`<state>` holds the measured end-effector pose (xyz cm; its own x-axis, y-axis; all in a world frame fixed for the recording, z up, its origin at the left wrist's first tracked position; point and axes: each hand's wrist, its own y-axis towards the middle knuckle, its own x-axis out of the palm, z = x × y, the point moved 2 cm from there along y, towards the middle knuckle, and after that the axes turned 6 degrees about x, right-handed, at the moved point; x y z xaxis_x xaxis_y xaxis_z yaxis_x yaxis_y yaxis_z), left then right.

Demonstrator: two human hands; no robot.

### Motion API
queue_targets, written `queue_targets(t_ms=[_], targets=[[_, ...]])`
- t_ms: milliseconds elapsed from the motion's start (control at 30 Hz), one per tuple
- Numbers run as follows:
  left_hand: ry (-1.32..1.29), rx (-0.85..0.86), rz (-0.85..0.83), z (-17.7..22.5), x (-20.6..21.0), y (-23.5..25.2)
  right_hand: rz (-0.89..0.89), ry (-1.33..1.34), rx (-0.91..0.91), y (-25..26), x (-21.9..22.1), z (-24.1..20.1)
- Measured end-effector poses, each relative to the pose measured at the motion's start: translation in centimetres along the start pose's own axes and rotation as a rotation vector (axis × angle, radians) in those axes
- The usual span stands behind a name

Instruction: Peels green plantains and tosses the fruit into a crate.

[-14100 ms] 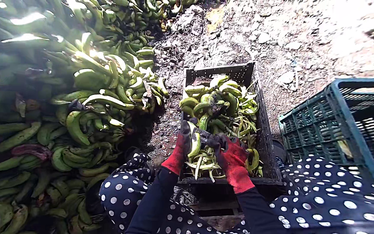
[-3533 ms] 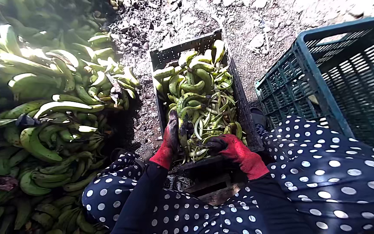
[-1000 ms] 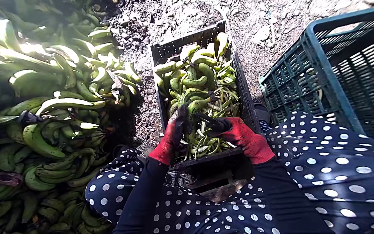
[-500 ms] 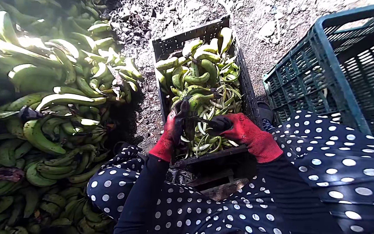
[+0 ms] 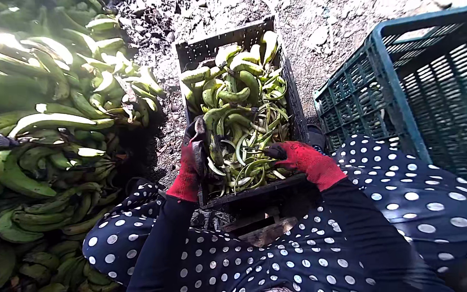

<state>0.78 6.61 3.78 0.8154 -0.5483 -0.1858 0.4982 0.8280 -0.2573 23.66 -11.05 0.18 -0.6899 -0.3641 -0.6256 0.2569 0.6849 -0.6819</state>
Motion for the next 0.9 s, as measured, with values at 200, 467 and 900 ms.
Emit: queue_targets(t_ms=[200, 467, 900], targets=[[-0.271, -0.012, -0.011, -0.7, -0.6, 0.3, 0.006, 0.030, 0.420, 3.5, 0.8, 2.5], [-0.366, 0.012, -0.022, 0.1, 0.0, 0.0, 0.210, 0.316, 0.572, 1.8, 6.6, -1.7], [-0.411, 0.017, -0.058, 0.3, 0.7, 0.6, 0.020, 0.437, 0.431, -0.5, 6.0, -4.6]])
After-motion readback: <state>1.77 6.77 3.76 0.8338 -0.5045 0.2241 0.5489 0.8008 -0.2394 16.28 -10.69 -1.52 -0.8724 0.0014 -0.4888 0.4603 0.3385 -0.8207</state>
